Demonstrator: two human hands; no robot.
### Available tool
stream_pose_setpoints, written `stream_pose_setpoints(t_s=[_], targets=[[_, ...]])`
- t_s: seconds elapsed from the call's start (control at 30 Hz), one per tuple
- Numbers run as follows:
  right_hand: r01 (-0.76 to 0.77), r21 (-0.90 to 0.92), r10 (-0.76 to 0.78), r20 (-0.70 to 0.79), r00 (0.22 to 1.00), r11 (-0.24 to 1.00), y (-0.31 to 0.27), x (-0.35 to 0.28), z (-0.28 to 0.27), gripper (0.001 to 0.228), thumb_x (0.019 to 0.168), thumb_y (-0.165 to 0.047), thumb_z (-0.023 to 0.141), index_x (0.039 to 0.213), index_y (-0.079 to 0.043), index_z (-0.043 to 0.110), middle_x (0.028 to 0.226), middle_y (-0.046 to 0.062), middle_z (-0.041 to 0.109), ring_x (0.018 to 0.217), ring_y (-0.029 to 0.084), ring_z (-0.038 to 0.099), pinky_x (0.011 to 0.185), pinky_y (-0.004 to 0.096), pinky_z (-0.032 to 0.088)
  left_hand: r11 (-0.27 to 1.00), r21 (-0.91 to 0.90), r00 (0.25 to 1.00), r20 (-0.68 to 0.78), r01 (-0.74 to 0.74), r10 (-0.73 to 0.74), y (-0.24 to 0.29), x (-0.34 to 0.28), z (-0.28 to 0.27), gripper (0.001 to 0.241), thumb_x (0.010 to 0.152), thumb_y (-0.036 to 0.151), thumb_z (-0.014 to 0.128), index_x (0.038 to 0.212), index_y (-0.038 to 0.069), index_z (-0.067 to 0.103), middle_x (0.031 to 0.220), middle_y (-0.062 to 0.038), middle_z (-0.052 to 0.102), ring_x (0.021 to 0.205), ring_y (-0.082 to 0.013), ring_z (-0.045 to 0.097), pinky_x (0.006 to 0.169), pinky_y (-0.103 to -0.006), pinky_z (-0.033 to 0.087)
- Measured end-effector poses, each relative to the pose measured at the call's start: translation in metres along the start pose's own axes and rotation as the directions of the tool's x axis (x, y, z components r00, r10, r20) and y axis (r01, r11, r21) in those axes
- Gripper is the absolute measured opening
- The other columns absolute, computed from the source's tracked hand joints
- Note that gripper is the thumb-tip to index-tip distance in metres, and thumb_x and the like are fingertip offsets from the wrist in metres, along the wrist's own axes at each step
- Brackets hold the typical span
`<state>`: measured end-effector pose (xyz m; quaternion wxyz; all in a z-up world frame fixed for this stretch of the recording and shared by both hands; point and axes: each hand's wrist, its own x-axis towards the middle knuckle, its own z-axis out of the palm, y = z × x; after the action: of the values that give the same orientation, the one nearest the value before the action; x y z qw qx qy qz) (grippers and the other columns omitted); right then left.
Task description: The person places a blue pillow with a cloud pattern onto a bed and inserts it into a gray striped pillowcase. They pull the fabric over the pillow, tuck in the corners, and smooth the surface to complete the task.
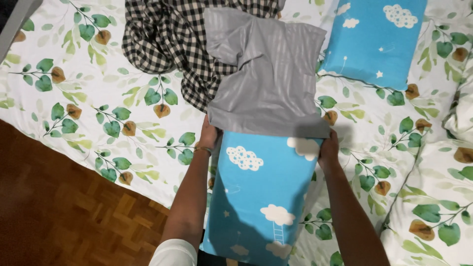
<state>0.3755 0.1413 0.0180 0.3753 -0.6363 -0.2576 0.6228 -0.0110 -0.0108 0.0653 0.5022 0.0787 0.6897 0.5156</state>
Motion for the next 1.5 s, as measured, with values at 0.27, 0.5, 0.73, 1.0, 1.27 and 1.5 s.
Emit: stream_pose_setpoints(t_s=[0.27,0.5,0.73,1.0,1.27,1.5], targets=[[0.262,-0.276,-0.266,0.023,0.964,0.925,0.007,-0.012,0.011,0.054,0.090,0.006,0.031,0.135,-0.007,0.058,0.117,0.026,0.062,0.103,0.039,0.065,0.090,0.053,0.052,0.960,0.189,0.972,0.150,-0.209,0.182,-0.065,0.019,-0.018,0.067,0.108,0.033,0.048,0.162,0.001,0.025,0.166,-0.027,0.023,0.154,-0.0419,0.020,0.130,-0.0543,0.016],[0.166,-0.330,-0.212,-0.110,0.971,0.929,0.036,-0.004,-0.012,0.043,0.100,-0.012,0.036,0.138,-0.007,0.057,0.110,0.024,0.064,0.090,0.029,0.065,0.078,0.040,0.059,0.964,0.229,0.967,0.244,-0.136,0.079,-0.061,-0.001,-0.016,0.064,0.111,0.042,0.034,0.159,0.000,0.032,0.165,-0.026,0.026,0.156,-0.0367,0.020,0.131,-0.0501,0.012],[0.616,-0.703,-0.748,0.182,0.639,0.355,0.031,-0.021,-0.029,0.023,0.092,0.005,0.052,0.102,-0.008,0.069,0.099,0.015,0.066,0.091,0.040,0.067,0.069,0.043,0.058,0.920,0.390,0.982,0.183,-0.034,-0.042,-0.031,-0.021,-0.002,0.072,0.107,0.050,0.037,0.161,0.003,0.029,0.167,-0.020,0.027,0.156,-0.0338,0.022,0.132,-0.0455,0.013],[0.690,-0.715,-0.875,0.255,0.411,0.116,0.039,-0.049,-0.038,0.018,0.092,0.009,0.068,0.100,-0.006,0.074,0.089,0.012,0.068,0.079,0.031,0.069,0.063,0.035,0.056,0.884,0.463,0.994,0.046,0.062,-0.094,-0.009,-0.039,0.002,0.068,0.102,0.043,0.041,0.159,0.007,0.035,0.164,-0.022,0.034,0.153,-0.0326,0.028,0.130,-0.0447,0.019],[0.596,-0.765,-0.773,0.217,0.596,0.244,0.079,-0.032,-0.064,0.011,0.094,0.003,0.060,0.099,-0.004,0.066,0.081,0.015,0.061,0.076,0.040,0.064,0.070,0.048,0.051,0.536,0.709,0.855,0.188,-0.459,0.484,-0.044,-0.023,0.010,0.043,0.083,0.005,0.066,0.126,0.011,0.061,0.116,-0.018,0.062,0.115,-0.0417,0.060,0.104,-0.0514,0.046],[0.353,-0.779,-0.567,-0.005,0.824,0.519,0.112,-0.039,-0.085,0.016,0.100,-0.010,0.053,0.100,-0.017,0.067,0.085,0.016,0.066,0.084,0.046,0.066,0.084,0.055,0.051,0.540,0.676,0.826,0.189,-0.502,0.532,-0.075,-0.010,0.020,0.045,0.096,0.002,0.054,0.141,-0.002,0.055,0.132,-0.031,0.059,0.129,-0.0478,0.054,0.114,-0.0537,0.041]])
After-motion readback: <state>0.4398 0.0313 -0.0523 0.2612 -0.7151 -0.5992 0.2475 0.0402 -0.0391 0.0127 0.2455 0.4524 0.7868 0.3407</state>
